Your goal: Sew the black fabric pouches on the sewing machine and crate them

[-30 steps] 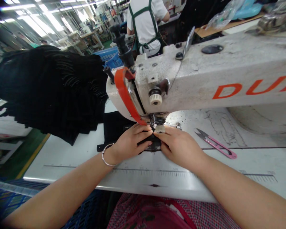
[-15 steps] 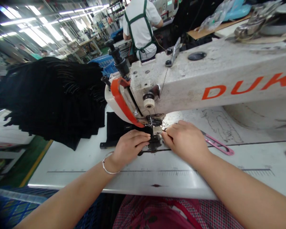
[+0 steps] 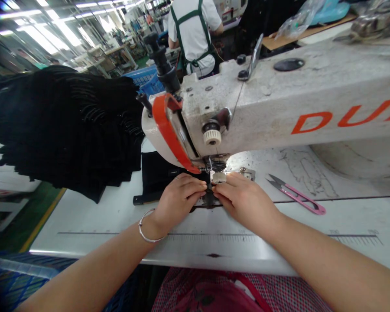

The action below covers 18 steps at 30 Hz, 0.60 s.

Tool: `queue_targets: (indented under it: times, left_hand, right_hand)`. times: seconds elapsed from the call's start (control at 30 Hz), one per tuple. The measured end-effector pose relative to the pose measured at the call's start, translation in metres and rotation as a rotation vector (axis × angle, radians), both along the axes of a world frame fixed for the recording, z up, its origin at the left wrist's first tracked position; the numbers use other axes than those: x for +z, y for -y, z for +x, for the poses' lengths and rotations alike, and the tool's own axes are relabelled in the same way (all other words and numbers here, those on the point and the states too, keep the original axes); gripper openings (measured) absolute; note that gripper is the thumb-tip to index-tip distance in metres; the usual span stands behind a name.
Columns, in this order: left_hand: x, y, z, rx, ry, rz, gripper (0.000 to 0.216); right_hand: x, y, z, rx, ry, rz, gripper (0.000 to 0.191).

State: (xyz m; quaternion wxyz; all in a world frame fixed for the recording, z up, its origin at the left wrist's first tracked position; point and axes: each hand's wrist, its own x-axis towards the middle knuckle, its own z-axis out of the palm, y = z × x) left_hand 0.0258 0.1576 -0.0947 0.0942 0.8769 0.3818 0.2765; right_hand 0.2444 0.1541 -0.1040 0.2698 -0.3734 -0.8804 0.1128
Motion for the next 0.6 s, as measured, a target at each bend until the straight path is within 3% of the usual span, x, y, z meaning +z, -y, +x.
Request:
queue_targets:
  times: [0.6]
  left_hand:
    - [-0.008,-0.026,0.001,0.129,0.022,0.009,0.007]
  right_hand:
    - [-0.001,-0.011,-0.003,-0.058,0.043,0.041,0.024]
